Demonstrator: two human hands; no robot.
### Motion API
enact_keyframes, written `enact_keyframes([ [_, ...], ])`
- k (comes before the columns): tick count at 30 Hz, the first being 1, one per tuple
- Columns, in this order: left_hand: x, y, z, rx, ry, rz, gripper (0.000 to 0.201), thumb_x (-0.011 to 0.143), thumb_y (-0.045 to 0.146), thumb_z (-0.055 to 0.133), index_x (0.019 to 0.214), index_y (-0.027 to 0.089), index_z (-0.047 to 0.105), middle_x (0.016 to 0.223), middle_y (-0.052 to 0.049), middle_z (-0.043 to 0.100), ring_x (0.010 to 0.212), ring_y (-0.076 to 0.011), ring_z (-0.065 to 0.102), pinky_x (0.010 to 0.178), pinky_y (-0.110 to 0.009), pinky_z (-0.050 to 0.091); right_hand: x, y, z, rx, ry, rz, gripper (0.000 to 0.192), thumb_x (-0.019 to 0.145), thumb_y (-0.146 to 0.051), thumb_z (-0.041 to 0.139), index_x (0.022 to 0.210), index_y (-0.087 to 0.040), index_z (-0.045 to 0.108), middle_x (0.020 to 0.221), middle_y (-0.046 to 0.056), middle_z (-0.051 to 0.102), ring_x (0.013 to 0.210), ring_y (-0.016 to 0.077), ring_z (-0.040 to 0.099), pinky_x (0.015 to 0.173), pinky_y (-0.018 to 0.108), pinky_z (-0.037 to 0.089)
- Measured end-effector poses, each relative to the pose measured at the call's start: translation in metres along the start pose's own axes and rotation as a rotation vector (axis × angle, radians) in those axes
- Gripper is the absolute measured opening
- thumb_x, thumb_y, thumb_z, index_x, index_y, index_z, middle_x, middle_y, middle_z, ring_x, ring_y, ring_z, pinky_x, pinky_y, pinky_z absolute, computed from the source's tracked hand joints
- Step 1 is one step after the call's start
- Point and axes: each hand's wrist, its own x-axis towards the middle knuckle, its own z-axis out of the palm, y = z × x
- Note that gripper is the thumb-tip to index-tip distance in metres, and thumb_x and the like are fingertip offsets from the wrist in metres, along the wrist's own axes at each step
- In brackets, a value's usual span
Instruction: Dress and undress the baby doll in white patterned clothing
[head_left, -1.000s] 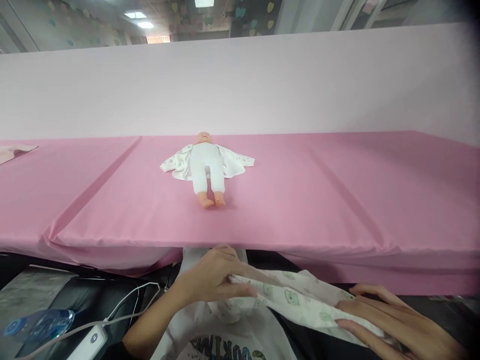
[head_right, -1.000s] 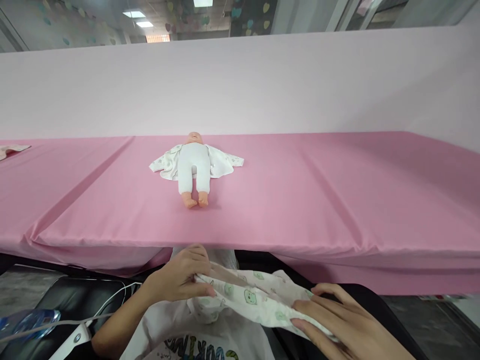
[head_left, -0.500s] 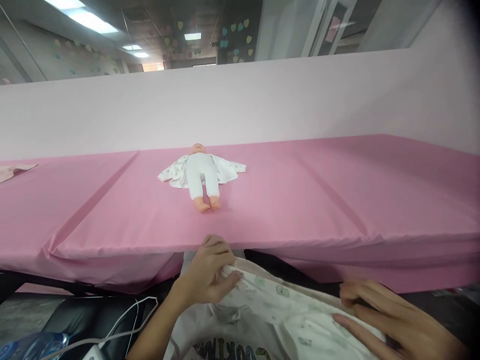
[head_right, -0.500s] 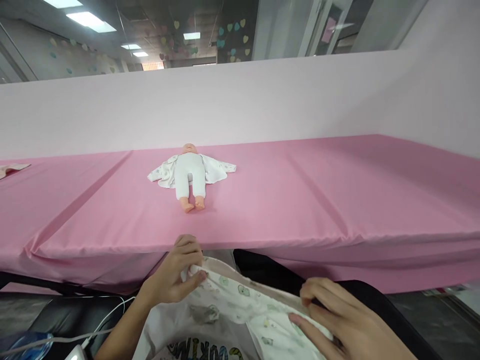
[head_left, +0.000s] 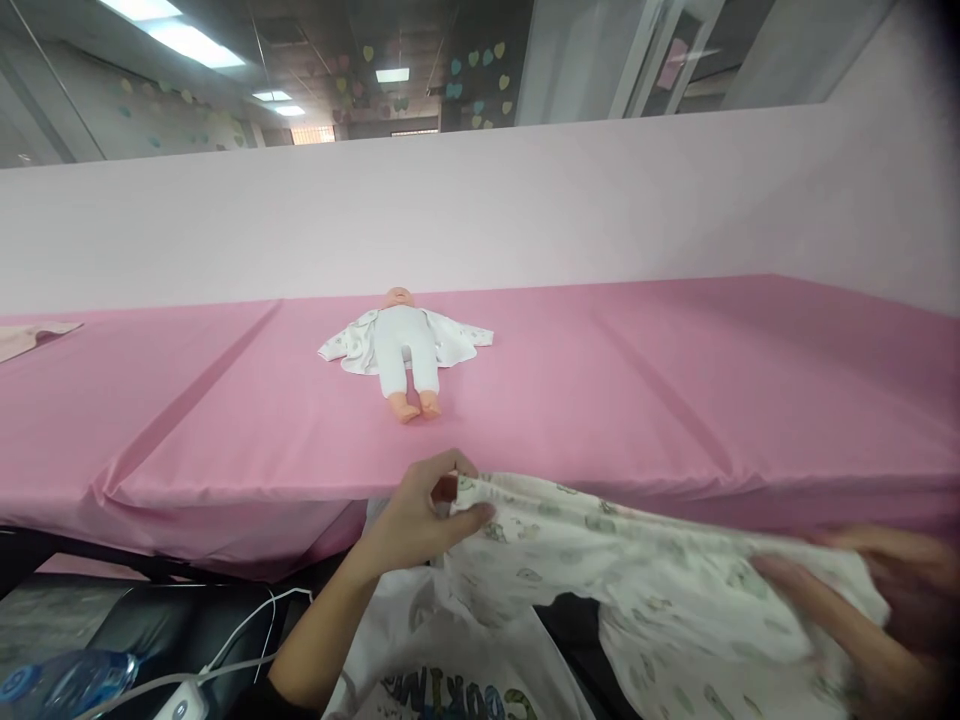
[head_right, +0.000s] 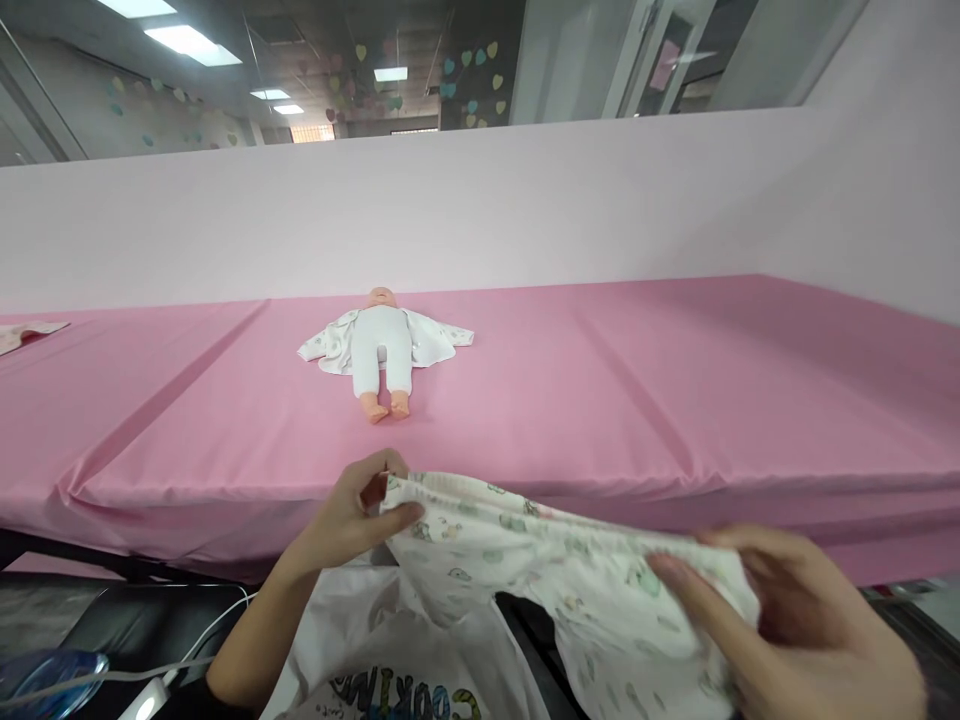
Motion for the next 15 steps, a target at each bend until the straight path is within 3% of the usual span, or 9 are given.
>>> enact_keyframes([
  [2, 0.009, 0.0, 0.017, -0.183, 0.082, -0.081, 0.022, 0.081, 0.031, 0.06, 0.086, 0.02, 0.041, 0.07, 0.005, 0.04, 0.054, -0.0054, 0.04, 0.048, -0.018, 0.034, 0.0, -0.005, 0.022, 0.109, 0.097, 0.13, 0.042, 0.056, -0.048, 0.079, 0.089, -0.028, 0.062, 0.08, 0.007, 0.061, 0.063, 0.019, 0.057, 0.054, 0.036, 0.044],
  [3, 0.012, 0.0, 0.027, -0.265, 0.115, -0.117, 0.024, 0.081, 0.03, 0.059, 0.09, 0.021, 0.04, 0.074, 0.005, 0.042, 0.052, -0.0044, 0.041, 0.045, -0.017, 0.034, -0.003, -0.007, 0.035, 0.132, 0.108, 0.115, 0.043, 0.058, -0.046, 0.078, 0.092, -0.026, 0.061, 0.083, 0.007, 0.062, 0.067, 0.0195, 0.058, 0.057, 0.035, 0.046],
  [5, 0.014, 0.004, 0.046, -0.398, 0.104, -0.135, 0.03, 0.082, 0.032, 0.059, 0.101, 0.023, 0.037, 0.084, 0.003, 0.048, 0.053, -0.0046, 0.047, 0.043, -0.017, 0.037, -0.017, -0.011, 0.06, 0.115, -0.016, -0.009, 0.041, 0.067, -0.046, 0.071, 0.098, -0.021, 0.059, 0.09, 0.008, 0.062, 0.078, 0.0205, 0.061, 0.064, 0.033, 0.05],
  [7, 0.008, 0.011, 0.06, -0.502, -0.036, -0.003, 0.032, 0.085, 0.032, 0.056, 0.11, 0.023, 0.038, 0.094, -0.003, 0.053, 0.074, -0.0103, 0.058, 0.058, -0.021, 0.049, -0.036, -0.015, 0.079, 0.127, -0.267, -0.142, 0.039, 0.074, -0.042, 0.066, 0.104, -0.019, 0.058, 0.1, 0.009, 0.063, 0.087, 0.0211, 0.062, 0.07, 0.032, 0.053],
  [9, -0.004, 0.018, 0.066, -0.529, -0.163, 0.15, 0.036, 0.089, 0.027, 0.051, 0.122, 0.022, 0.036, 0.107, -0.009, 0.056, 0.099, -0.0166, 0.059, 0.082, -0.03, 0.051, -0.05, -0.018, 0.085, 0.145, -0.317, -0.206, 0.038, 0.077, -0.036, 0.065, 0.109, -0.019, 0.057, 0.104, 0.009, 0.063, 0.092, 0.0201, 0.062, 0.074, 0.031, 0.054],
  [11, -0.017, 0.021, 0.065, -0.45, -0.204, 0.249, 0.044, 0.091, 0.02, 0.046, 0.132, 0.023, 0.032, 0.12, -0.013, 0.054, 0.113, -0.0201, 0.054, 0.097, -0.037, 0.045, -0.053, -0.019, 0.08, 0.177, -0.316, -0.195, 0.036, 0.077, -0.032, 0.067, 0.109, -0.02, 0.057, 0.102, 0.008, 0.065, 0.089, 0.0187, 0.064, 0.073, 0.029, 0.055],
  [13, -0.026, 0.015, 0.062, -0.29, -0.08, 0.328, 0.047, 0.09, 0.016, 0.046, 0.134, 0.023, 0.033, 0.129, -0.014, 0.05, 0.121, -0.0222, 0.048, 0.103, -0.041, 0.041, -0.048, -0.02, 0.068, 0.214, -0.317, -0.142, 0.033, 0.075, -0.029, 0.069, 0.105, -0.021, 0.059, 0.098, 0.006, 0.067, 0.086, 0.0183, 0.066, 0.073, 0.028, 0.056],
  [15, -0.028, 0.001, 0.063, -0.155, 0.125, 0.349, 0.052, 0.086, 0.018, 0.053, 0.134, 0.022, 0.035, 0.137, -0.014, 0.043, 0.129, -0.0251, 0.04, 0.107, -0.045, 0.035, -0.038, -0.022, 0.055, 0.261, -0.274, -0.083, 0.035, 0.072, -0.029, 0.073, 0.104, -0.022, 0.06, 0.099, 0.006, 0.067, 0.087, 0.019, 0.066, 0.073, 0.028, 0.056],
])
